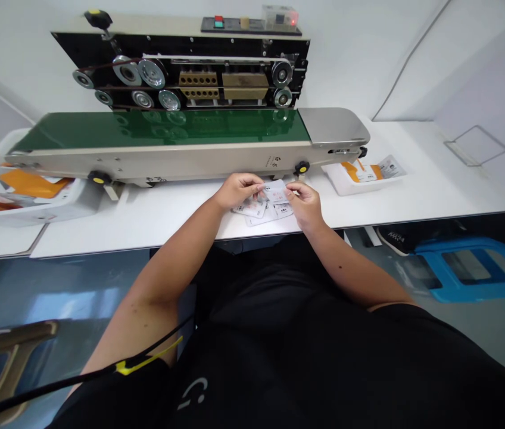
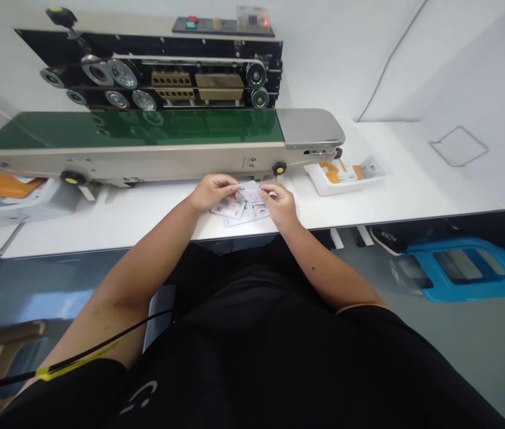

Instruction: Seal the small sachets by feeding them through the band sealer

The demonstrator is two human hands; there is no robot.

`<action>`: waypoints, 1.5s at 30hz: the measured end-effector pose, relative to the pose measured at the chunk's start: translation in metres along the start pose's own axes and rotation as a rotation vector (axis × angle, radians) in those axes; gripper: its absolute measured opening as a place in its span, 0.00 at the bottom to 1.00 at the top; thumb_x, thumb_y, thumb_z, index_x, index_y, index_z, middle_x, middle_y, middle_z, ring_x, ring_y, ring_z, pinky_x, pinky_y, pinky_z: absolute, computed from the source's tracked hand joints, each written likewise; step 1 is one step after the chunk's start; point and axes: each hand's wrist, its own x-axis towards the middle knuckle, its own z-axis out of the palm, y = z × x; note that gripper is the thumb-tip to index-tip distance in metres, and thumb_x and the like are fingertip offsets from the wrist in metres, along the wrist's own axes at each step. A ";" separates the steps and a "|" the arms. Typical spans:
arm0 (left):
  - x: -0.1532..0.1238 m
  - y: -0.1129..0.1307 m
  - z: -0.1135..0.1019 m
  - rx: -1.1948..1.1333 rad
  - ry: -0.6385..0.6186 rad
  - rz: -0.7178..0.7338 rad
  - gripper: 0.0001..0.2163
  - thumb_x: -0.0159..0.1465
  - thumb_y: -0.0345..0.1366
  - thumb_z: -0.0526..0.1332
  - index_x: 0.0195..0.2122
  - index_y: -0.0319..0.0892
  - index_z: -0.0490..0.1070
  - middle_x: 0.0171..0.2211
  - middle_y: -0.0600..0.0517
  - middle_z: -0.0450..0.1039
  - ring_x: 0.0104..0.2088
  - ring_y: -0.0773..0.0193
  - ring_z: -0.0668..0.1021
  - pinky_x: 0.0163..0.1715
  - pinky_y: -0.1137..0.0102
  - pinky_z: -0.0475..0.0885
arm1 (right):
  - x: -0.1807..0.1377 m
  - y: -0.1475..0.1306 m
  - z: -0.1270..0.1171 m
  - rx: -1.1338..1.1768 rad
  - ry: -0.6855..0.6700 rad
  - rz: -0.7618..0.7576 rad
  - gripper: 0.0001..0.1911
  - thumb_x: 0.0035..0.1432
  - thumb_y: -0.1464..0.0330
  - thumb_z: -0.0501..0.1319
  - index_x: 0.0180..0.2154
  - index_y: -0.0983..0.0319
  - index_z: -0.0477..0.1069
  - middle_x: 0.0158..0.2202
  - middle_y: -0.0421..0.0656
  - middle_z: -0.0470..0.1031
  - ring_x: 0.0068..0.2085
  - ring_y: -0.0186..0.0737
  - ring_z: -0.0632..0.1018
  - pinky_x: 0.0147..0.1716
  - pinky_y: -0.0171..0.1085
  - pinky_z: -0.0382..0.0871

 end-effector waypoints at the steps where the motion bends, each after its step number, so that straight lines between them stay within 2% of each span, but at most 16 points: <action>1: 0.000 0.000 -0.001 -0.037 -0.002 0.007 0.19 0.61 0.52 0.74 0.35 0.37 0.81 0.28 0.48 0.80 0.26 0.68 0.78 0.26 0.73 0.73 | 0.000 -0.002 -0.001 0.007 -0.016 -0.038 0.13 0.57 0.52 0.72 0.37 0.54 0.81 0.40 0.42 0.77 0.44 0.43 0.78 0.45 0.43 0.76; 4: 0.000 -0.002 -0.003 -0.153 -0.029 -0.006 0.22 0.57 0.54 0.76 0.36 0.38 0.82 0.25 0.50 0.79 0.25 0.67 0.79 0.27 0.72 0.75 | -0.002 -0.008 -0.003 0.006 -0.089 -0.105 0.14 0.56 0.50 0.74 0.36 0.52 0.82 0.43 0.43 0.77 0.48 0.46 0.77 0.48 0.47 0.75; 9: -0.001 -0.008 -0.008 -0.215 -0.095 -0.055 0.29 0.50 0.63 0.76 0.33 0.37 0.81 0.20 0.49 0.77 0.21 0.62 0.79 0.22 0.69 0.74 | 0.000 -0.010 -0.006 0.007 -0.292 -0.067 0.22 0.49 0.46 0.76 0.37 0.52 0.81 0.48 0.45 0.77 0.54 0.50 0.76 0.49 0.46 0.74; 14: -0.003 -0.005 -0.013 -0.278 -0.206 -0.091 0.29 0.47 0.62 0.78 0.30 0.37 0.81 0.23 0.43 0.80 0.23 0.58 0.82 0.19 0.70 0.71 | 0.006 -0.010 -0.003 0.111 -0.500 0.097 0.42 0.38 0.45 0.81 0.52 0.52 0.74 0.59 0.48 0.77 0.60 0.51 0.75 0.48 0.42 0.73; 17: -0.004 -0.002 -0.014 -0.342 -0.297 -0.118 0.27 0.47 0.61 0.79 0.29 0.38 0.82 0.23 0.42 0.80 0.21 0.59 0.81 0.17 0.71 0.69 | 0.010 -0.011 0.000 0.147 -0.622 0.165 0.49 0.35 0.50 0.84 0.57 0.52 0.69 0.57 0.49 0.79 0.60 0.51 0.77 0.46 0.40 0.74; 19: -0.005 -0.001 -0.016 -0.341 -0.357 -0.135 0.27 0.47 0.61 0.79 0.28 0.38 0.82 0.22 0.42 0.80 0.19 0.59 0.80 0.16 0.71 0.69 | 0.012 -0.013 0.000 0.146 -0.701 0.198 0.51 0.37 0.55 0.84 0.61 0.52 0.68 0.55 0.48 0.79 0.58 0.49 0.78 0.45 0.39 0.75; 25: -0.006 -0.002 -0.021 -0.272 -0.449 -0.138 0.28 0.44 0.62 0.79 0.28 0.39 0.83 0.21 0.41 0.80 0.20 0.58 0.80 0.19 0.68 0.73 | 0.034 -0.037 -0.004 0.034 -0.977 0.327 0.45 0.41 0.65 0.82 0.61 0.54 0.72 0.54 0.45 0.78 0.53 0.46 0.81 0.49 0.42 0.80; 29: -0.006 -0.003 -0.022 -0.303 -0.491 -0.149 0.26 0.46 0.59 0.80 0.30 0.39 0.84 0.20 0.43 0.78 0.20 0.60 0.79 0.20 0.68 0.74 | 0.060 -0.069 -0.004 -0.164 -1.074 0.317 0.40 0.38 0.68 0.82 0.56 0.57 0.78 0.51 0.45 0.81 0.46 0.44 0.83 0.43 0.40 0.80; 31: -0.005 -0.003 -0.022 -0.347 -0.497 -0.162 0.24 0.47 0.55 0.81 0.31 0.38 0.84 0.21 0.43 0.79 0.20 0.63 0.78 0.20 0.71 0.72 | 0.070 -0.084 0.001 -0.276 -1.077 0.300 0.33 0.38 0.67 0.82 0.50 0.59 0.82 0.45 0.45 0.83 0.41 0.43 0.82 0.39 0.38 0.78; 34: -0.004 -0.004 -0.022 -0.403 -0.488 -0.169 0.23 0.48 0.52 0.82 0.30 0.36 0.83 0.22 0.44 0.79 0.20 0.67 0.77 0.21 0.74 0.71 | 0.078 -0.104 0.013 -0.487 -1.116 0.351 0.22 0.45 0.64 0.79 0.43 0.60 0.82 0.38 0.42 0.83 0.37 0.39 0.81 0.35 0.34 0.74; 36: -0.004 -0.006 -0.021 -0.442 -0.488 -0.161 0.22 0.48 0.49 0.82 0.31 0.35 0.82 0.23 0.45 0.80 0.21 0.68 0.77 0.23 0.75 0.72 | 0.082 -0.117 0.020 -0.609 -1.199 0.410 0.19 0.48 0.63 0.77 0.43 0.59 0.81 0.38 0.41 0.82 0.36 0.38 0.80 0.32 0.33 0.72; 38: -0.004 -0.007 -0.020 -0.504 -0.484 -0.139 0.23 0.50 0.47 0.82 0.38 0.35 0.83 0.26 0.45 0.81 0.23 0.66 0.80 0.24 0.75 0.73 | 0.089 -0.130 0.022 -0.693 -1.266 0.455 0.18 0.49 0.62 0.76 0.42 0.59 0.80 0.36 0.41 0.82 0.33 0.38 0.79 0.29 0.33 0.70; 40: -0.004 -0.008 -0.020 -0.574 -0.474 -0.117 0.29 0.54 0.47 0.81 0.52 0.37 0.80 0.32 0.43 0.83 0.27 0.63 0.83 0.26 0.73 0.74 | 0.102 -0.142 0.017 -0.736 -1.242 0.476 0.17 0.50 0.61 0.77 0.41 0.59 0.80 0.34 0.41 0.81 0.30 0.37 0.78 0.25 0.33 0.68; 41: -0.004 -0.009 -0.021 -0.599 -0.476 -0.113 0.32 0.56 0.47 0.80 0.58 0.38 0.76 0.36 0.41 0.84 0.30 0.61 0.84 0.28 0.72 0.75 | 0.112 -0.147 0.011 -0.732 -1.175 0.471 0.16 0.50 0.61 0.77 0.40 0.59 0.80 0.33 0.42 0.81 0.29 0.36 0.78 0.24 0.32 0.67; 43: -0.003 -0.010 -0.022 -0.617 -0.495 -0.116 0.35 0.59 0.47 0.77 0.65 0.41 0.70 0.44 0.37 0.83 0.34 0.58 0.86 0.29 0.72 0.75 | 0.137 -0.155 -0.004 -0.652 -0.942 0.445 0.14 0.52 0.63 0.76 0.39 0.60 0.80 0.30 0.42 0.80 0.25 0.33 0.74 0.21 0.31 0.62; 45: -0.002 -0.010 -0.024 -0.607 -0.512 -0.120 0.34 0.62 0.46 0.76 0.66 0.42 0.69 0.49 0.36 0.82 0.37 0.59 0.86 0.31 0.72 0.75 | 0.163 -0.157 -0.018 -0.489 -0.634 0.430 0.09 0.55 0.67 0.73 0.38 0.62 0.78 0.24 0.40 0.75 0.20 0.28 0.68 0.17 0.28 0.56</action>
